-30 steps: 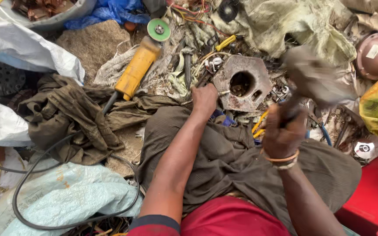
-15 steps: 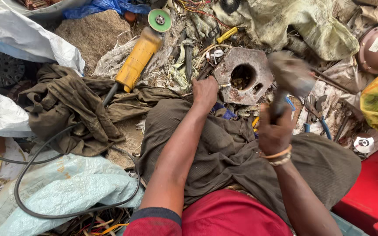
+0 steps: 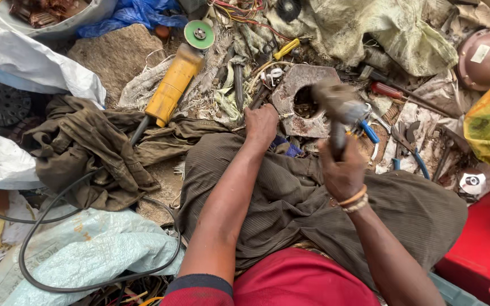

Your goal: The person sits on the ground and uses a hammer and pliers to break apart a cylindrical metal component, likely a motor or transformer, to extract copper windings. They repeatedly strike the object and pull out wire bundles, placing them aside.

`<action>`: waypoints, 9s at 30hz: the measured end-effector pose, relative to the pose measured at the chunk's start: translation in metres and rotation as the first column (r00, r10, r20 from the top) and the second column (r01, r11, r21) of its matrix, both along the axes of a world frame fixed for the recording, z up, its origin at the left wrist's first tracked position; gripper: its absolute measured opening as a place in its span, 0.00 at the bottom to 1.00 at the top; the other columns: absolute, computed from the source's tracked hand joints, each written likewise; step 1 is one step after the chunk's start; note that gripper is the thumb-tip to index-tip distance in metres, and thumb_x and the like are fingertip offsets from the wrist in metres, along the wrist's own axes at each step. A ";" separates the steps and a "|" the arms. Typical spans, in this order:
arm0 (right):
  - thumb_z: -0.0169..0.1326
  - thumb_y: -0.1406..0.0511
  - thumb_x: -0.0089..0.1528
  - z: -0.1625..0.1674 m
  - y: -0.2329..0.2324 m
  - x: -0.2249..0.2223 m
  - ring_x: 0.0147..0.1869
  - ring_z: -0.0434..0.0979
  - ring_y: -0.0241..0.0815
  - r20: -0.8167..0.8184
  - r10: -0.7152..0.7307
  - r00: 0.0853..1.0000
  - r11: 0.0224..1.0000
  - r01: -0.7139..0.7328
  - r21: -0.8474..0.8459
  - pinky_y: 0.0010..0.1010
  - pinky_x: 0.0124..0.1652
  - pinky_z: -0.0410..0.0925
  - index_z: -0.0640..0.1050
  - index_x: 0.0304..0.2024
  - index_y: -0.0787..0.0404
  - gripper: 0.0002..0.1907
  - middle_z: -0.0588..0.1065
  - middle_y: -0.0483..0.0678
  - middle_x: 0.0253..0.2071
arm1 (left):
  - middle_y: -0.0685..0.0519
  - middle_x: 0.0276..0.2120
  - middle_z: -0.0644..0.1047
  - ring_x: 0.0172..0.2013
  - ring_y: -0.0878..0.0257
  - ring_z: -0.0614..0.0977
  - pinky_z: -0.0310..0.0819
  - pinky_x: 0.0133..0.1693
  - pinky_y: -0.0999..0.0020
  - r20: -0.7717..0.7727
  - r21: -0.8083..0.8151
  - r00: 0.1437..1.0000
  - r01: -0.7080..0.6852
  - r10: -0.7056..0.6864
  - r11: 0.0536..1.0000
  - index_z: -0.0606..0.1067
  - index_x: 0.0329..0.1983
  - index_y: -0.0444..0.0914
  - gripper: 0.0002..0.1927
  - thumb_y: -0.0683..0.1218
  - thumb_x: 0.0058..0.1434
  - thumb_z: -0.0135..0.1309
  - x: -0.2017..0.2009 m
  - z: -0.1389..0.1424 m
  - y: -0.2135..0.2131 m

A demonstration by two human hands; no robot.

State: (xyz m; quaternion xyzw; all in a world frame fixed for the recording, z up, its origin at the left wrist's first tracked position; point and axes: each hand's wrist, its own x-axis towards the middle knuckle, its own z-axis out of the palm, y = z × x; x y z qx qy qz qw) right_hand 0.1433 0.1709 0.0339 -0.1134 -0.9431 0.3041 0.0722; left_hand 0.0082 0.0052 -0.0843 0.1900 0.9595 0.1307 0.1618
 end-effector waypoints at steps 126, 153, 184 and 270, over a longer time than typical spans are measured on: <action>0.59 0.61 0.64 -0.045 0.008 0.018 0.21 0.75 0.36 0.628 -0.059 0.776 0.568 0.544 -0.618 0.26 0.19 0.67 0.72 0.44 0.63 0.14 0.79 0.50 0.30 | 0.36 0.51 0.75 0.43 0.50 0.81 0.80 0.44 0.55 0.491 0.221 0.788 -0.525 0.371 0.822 0.67 0.62 0.34 0.38 0.46 0.50 0.70 -0.010 0.013 -0.027; 0.58 0.56 0.64 -0.043 0.010 0.020 0.20 0.69 0.32 0.694 -0.029 0.720 0.393 0.646 -0.654 0.25 0.20 0.66 0.76 0.55 0.60 0.21 0.71 0.42 0.22 | 0.46 0.33 0.80 0.32 0.56 0.81 0.64 0.44 0.53 -0.012 0.061 0.980 -0.198 0.199 0.978 0.70 0.58 0.32 0.28 0.43 0.55 0.63 -0.006 0.023 -0.066; 0.50 0.61 0.74 0.061 0.005 -0.024 0.29 0.74 0.38 -0.692 -0.097 0.715 0.907 -0.223 -0.357 0.33 0.28 0.75 0.66 0.48 0.58 0.09 0.71 0.45 0.31 | 0.52 0.20 0.79 0.22 0.60 0.80 0.74 0.46 0.55 -0.111 0.030 0.990 -0.082 0.085 0.996 0.77 0.32 0.42 0.02 0.41 0.60 0.59 -0.009 -0.006 -0.003; 0.62 0.64 0.64 -0.034 -0.003 -0.001 0.62 0.76 0.55 -0.028 0.035 0.999 0.997 -0.033 0.069 0.43 0.61 0.69 0.77 0.57 0.61 0.19 0.75 0.55 0.57 | 0.38 0.48 0.78 0.51 0.45 0.78 0.70 0.54 0.51 0.305 0.414 0.950 -0.071 -0.065 0.907 0.74 0.53 0.37 0.25 0.37 0.49 0.60 -0.003 0.015 -0.022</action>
